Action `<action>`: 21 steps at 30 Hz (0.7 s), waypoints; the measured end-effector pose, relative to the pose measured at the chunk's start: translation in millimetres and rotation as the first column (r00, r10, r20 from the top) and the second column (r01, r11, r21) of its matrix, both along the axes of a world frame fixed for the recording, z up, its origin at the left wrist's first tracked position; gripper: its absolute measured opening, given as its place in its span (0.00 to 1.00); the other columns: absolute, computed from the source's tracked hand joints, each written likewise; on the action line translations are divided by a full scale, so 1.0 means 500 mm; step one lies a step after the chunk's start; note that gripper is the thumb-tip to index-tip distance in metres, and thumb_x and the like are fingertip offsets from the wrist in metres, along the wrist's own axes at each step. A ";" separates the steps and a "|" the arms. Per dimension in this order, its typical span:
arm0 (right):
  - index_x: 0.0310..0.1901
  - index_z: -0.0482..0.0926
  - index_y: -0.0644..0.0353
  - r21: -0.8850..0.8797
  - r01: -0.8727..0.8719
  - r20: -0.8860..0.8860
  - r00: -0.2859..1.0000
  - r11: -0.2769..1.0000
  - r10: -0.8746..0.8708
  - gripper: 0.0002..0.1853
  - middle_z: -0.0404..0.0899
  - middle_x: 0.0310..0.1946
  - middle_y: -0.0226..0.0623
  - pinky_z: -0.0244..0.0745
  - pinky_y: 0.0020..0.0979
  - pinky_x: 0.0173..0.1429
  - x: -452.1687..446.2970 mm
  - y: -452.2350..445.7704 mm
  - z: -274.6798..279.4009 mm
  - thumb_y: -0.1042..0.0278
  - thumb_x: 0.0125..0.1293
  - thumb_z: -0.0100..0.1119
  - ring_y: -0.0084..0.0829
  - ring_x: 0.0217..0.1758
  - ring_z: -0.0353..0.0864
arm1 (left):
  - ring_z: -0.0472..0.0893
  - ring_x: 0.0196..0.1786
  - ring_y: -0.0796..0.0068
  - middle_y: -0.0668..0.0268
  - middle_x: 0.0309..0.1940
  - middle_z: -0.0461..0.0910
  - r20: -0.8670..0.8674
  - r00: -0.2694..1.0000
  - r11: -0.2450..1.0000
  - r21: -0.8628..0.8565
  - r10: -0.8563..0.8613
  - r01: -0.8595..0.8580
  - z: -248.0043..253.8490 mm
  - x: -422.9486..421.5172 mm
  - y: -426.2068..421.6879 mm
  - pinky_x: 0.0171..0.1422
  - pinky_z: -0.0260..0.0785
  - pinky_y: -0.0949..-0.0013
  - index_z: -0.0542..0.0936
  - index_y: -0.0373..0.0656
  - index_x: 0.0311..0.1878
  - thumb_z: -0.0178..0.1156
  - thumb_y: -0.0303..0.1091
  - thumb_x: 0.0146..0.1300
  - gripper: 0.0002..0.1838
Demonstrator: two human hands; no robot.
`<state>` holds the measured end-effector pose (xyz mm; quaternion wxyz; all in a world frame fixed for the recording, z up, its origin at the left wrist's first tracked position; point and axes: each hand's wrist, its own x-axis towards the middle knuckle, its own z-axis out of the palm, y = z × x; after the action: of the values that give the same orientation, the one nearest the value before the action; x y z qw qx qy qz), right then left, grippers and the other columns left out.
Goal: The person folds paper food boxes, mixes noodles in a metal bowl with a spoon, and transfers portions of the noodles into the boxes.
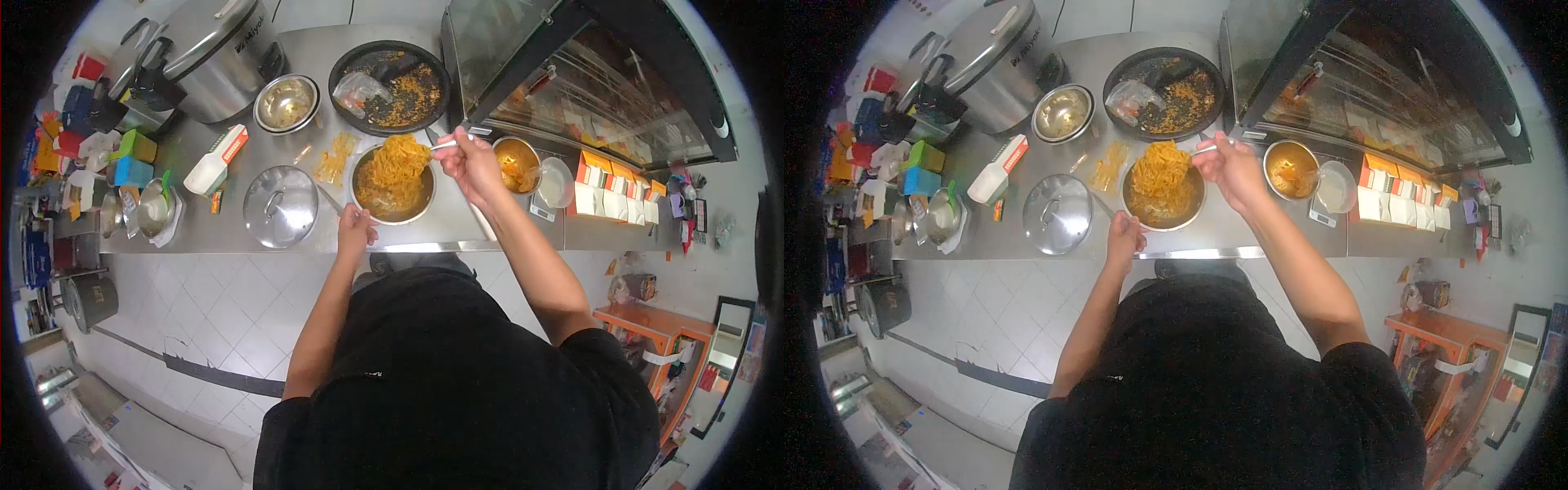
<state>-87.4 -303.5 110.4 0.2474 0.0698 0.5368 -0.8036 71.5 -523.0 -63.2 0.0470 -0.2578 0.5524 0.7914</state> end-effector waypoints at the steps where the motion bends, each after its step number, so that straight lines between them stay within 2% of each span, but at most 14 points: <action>1: 0.47 0.80 0.67 -0.003 0.007 -0.008 1.000 1.000 -0.007 0.20 0.87 0.31 0.45 0.76 0.24 0.34 -0.001 -0.005 0.009 0.56 0.85 0.47 0.24 0.27 0.80 | 0.74 0.18 0.78 0.63 0.28 0.78 0.004 1.000 1.000 -0.005 -0.005 0.005 0.000 -0.001 -0.001 0.19 0.61 0.74 0.67 0.49 0.44 0.53 0.35 0.82 0.07; 3: 0.47 0.81 0.68 -0.010 0.020 -0.023 1.000 1.000 -0.020 0.20 0.88 0.31 0.44 0.76 0.21 0.31 -0.002 -0.016 0.018 0.57 0.85 0.48 0.21 0.24 0.80 | 0.74 0.18 0.78 0.63 0.28 0.78 0.006 1.000 1.000 0.007 0.000 0.000 -0.002 -0.002 -0.002 0.19 0.61 0.74 0.67 0.49 0.44 0.53 0.35 0.82 0.07; 6: 0.45 0.80 0.67 0.331 -0.071 -0.141 0.982 0.941 0.124 0.20 0.87 0.30 0.43 0.76 0.24 0.34 -0.009 -0.027 -0.054 0.56 0.84 0.48 0.23 0.26 0.81 | 0.74 0.18 0.79 0.63 0.29 0.79 0.005 1.000 0.999 0.037 0.014 -0.014 -0.002 -0.002 -0.001 0.19 0.61 0.74 0.67 0.49 0.44 0.53 0.35 0.82 0.07; 7: 0.44 0.81 0.67 0.420 -0.144 -0.184 0.953 0.896 0.239 0.19 0.87 0.29 0.44 0.77 0.31 0.31 -0.019 -0.022 -0.112 0.58 0.82 0.50 0.30 0.24 0.83 | 0.74 0.19 0.79 0.63 0.29 0.79 0.009 1.000 0.999 0.035 0.012 -0.012 -0.003 -0.002 -0.001 0.19 0.61 0.74 0.67 0.49 0.45 0.53 0.35 0.82 0.07; 10: 0.42 0.81 0.67 0.861 0.019 -0.358 0.732 0.508 0.580 0.18 0.86 0.27 0.46 0.79 0.40 0.34 0.011 -0.038 -0.107 0.59 0.81 0.51 0.42 0.27 0.85 | 0.75 0.19 0.79 0.62 0.30 0.80 0.012 1.000 1.000 0.007 -0.010 0.010 -0.005 0.002 -0.005 0.20 0.61 0.74 0.67 0.49 0.46 0.54 0.35 0.81 0.07; 11: 0.41 0.81 0.67 0.868 0.050 -0.387 0.691 0.494 0.611 0.17 0.85 0.27 0.50 0.80 0.48 0.39 0.013 -0.036 -0.095 0.61 0.80 0.52 0.52 0.32 0.86 | 0.75 0.19 0.79 0.62 0.30 0.80 0.013 1.000 1.000 -0.002 -0.016 0.016 -0.006 0.003 -0.005 0.20 0.61 0.74 0.67 0.49 0.46 0.55 0.35 0.81 0.07; 14: 0.41 0.82 0.66 0.856 0.309 -0.516 0.474 0.414 0.713 0.14 0.85 0.29 0.52 0.80 0.51 0.42 0.033 -0.057 -0.016 0.63 0.79 0.54 0.54 0.35 0.87 | 0.76 0.18 0.76 0.59 0.29 0.82 0.002 1.000 1.000 0.021 0.022 -0.022 -0.003 0.002 0.000 0.18 0.59 0.73 0.65 0.49 0.43 0.55 0.35 0.81 0.09; 17: 0.40 0.82 0.66 0.843 0.269 -0.537 0.429 0.465 0.726 0.13 0.83 0.30 0.56 0.80 0.52 0.40 0.060 -0.078 0.025 0.66 0.78 0.54 0.57 0.35 0.85 | 0.76 0.18 0.76 0.59 0.29 0.82 -0.002 1.000 1.000 0.007 0.007 -0.007 -0.016 0.001 -0.004 0.18 0.58 0.73 0.65 0.48 0.42 0.55 0.35 0.81 0.10; 20: 0.41 0.80 0.67 0.812 0.131 -0.582 0.238 0.568 0.777 0.09 0.85 0.33 0.58 0.81 0.52 0.42 0.059 -0.069 -0.079 0.69 0.72 0.57 0.57 0.37 0.86 | 0.75 0.18 0.76 0.60 0.29 0.81 0.013 1.000 1.000 0.019 0.016 -0.016 -0.007 0.000 -0.001 0.18 0.58 0.73 0.65 0.48 0.43 0.55 0.35 0.81 0.10; 21: 0.42 0.79 0.67 0.829 0.157 -0.559 0.238 0.537 0.794 0.08 0.85 0.33 0.58 0.81 0.52 0.42 0.058 -0.062 -0.098 0.70 0.71 0.57 0.57 0.37 0.86 | 0.76 0.18 0.76 0.60 0.29 0.81 0.013 1.000 1.000 0.020 0.015 -0.015 -0.008 0.001 -0.001 0.18 0.58 0.73 0.65 0.48 0.43 0.56 0.35 0.80 0.10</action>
<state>-58.4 -334.6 61.2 0.0223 -0.4356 0.8510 -0.2923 72.1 -523.6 -67.4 0.0473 -0.2667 0.5423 0.7953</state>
